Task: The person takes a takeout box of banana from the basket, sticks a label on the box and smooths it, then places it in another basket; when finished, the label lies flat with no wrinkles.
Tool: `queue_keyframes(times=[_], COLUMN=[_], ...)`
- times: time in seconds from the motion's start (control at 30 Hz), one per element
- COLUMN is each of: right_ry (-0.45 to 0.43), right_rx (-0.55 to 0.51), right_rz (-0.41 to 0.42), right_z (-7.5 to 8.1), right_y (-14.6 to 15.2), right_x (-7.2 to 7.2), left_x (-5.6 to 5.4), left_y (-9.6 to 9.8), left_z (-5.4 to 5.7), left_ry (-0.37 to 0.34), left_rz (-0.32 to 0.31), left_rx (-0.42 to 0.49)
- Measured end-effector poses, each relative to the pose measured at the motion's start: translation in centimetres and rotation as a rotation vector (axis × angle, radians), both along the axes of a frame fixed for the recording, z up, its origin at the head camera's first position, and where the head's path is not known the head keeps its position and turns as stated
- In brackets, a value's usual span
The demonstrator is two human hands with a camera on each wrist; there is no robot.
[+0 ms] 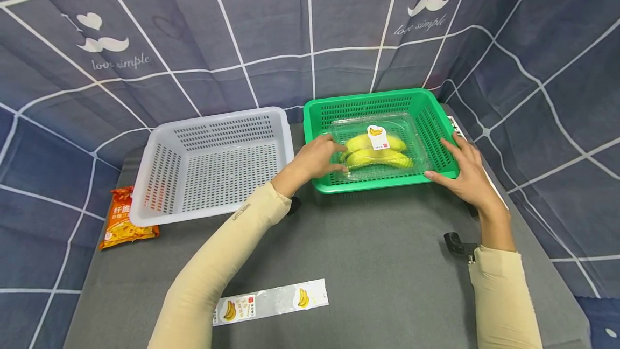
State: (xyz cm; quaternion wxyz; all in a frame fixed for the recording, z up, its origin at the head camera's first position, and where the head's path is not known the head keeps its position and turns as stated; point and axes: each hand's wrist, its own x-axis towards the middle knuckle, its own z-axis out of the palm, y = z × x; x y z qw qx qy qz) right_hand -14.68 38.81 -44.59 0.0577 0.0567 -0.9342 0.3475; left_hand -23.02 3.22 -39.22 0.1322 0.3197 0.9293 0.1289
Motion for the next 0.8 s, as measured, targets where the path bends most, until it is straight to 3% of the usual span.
queue_keyframes(times=[0.37,0.57,0.73,0.8], right_ry=[-0.001,-0.005,-0.01,-0.01], right_rx=[-0.001,0.001,0.003,0.006], right_rz=[0.013,0.013,0.008,0.009], right_z=[0.0,0.1,0.1,0.0], right_y=[-0.3,-0.3,-0.1,0.0], right_x=[0.2,0.2,0.2,0.3], left_x=[0.1,0.3,1.1,2.0], left_y=[0.0,-0.4,-1.7,-2.6], left_z=[0.1,0.4,1.9,2.7], left_ry=[-0.011,-0.025,-0.023,0.02], left_rz=[0.009,-0.016,-0.034,-0.046], left_rx=[-0.016,0.005,0.113,0.169])
